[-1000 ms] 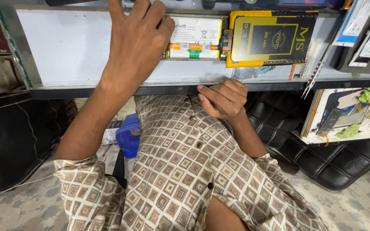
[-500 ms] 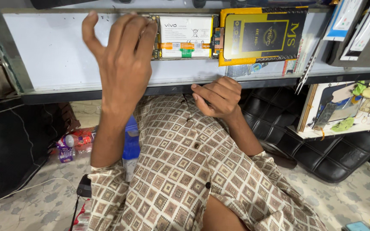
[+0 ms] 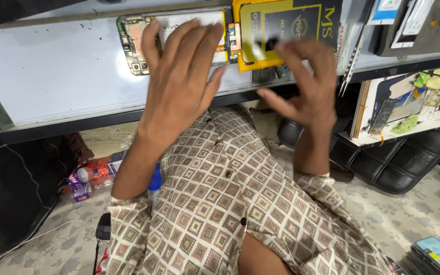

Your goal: The person uses tweezers to adjust and connect internal components of a disassembled Vivo smartphone, including the battery and ribbon cables. They repeatedly reposition the phone and handle a yellow screen protector package while working on the device.

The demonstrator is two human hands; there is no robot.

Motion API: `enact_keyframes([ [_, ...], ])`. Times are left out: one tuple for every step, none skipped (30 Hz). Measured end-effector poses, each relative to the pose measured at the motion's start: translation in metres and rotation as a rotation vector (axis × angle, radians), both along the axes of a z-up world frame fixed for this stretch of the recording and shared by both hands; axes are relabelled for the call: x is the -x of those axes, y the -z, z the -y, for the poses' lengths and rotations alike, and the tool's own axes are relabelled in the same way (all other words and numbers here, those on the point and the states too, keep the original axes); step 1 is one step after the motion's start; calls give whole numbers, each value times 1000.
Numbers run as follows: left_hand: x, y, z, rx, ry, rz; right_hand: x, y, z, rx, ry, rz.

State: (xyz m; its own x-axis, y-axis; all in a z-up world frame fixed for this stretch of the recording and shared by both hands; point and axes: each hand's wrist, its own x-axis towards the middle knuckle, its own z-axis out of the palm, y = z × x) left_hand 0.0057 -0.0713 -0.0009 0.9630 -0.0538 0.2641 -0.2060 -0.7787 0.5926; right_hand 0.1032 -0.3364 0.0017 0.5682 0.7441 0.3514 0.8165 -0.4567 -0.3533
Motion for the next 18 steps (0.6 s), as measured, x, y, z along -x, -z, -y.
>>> enact_keyframes([
  [-8, 0, 2, 21, 32, -6, -9, -11, 6, 91, -10, -9],
  [-15, -1, 4, 19, 56, 0, -15, -18, 7, 125, -31, -16],
  [-22, -1, 6, 16, 80, 7, -24, -23, 7, 159, -52, -23],
  [-28, -2, 8, 15, 95, 11, -33, -26, 5, 192, -75, -25],
  [-34, -2, 10, 14, 109, 14, -38, -28, 2, 208, -80, -55],
  [-38, -3, 12, 15, 116, 10, -44, -29, 0, 223, -87, -85],
  [-42, -3, 13, 15, 119, 4, -48, -29, -1, 241, -85, -112],
  [-44, -3, 15, 17, 126, -6, -51, -29, -1, 261, -80, -143],
  [-46, -2, 17, 18, 130, -17, -54, -28, 1, 282, -68, -171],
  [-47, -1, 18, 20, 134, -29, -56, -27, 3, 304, -55, -200],
  [-47, 0, 19, 19, 131, -31, -58, -25, 5, 279, -78, -166],
  [-48, 0, 19, 18, 128, -30, -61, -24, 7, 253, -101, -130],
  [-49, 1, 20, 16, 125, -29, -63, -22, 8, 246, -107, -118],
  [-49, 1, 20, 13, 125, -30, -65, -20, 9, 237, -113, -107],
  [-50, 2, 20, 9, 125, -30, -67, -19, 11, 246, -101, -121],
  [-50, 2, 20, 5, 127, -30, -68, -18, 13, 251, -92, -135],
  [-50, 3, 20, 0, 130, -29, -69, -17, 14, 255, -83, -148],
  [-50, 3, 19, -6, 136, -27, -70, -17, 16, 254, -77, -159],
])
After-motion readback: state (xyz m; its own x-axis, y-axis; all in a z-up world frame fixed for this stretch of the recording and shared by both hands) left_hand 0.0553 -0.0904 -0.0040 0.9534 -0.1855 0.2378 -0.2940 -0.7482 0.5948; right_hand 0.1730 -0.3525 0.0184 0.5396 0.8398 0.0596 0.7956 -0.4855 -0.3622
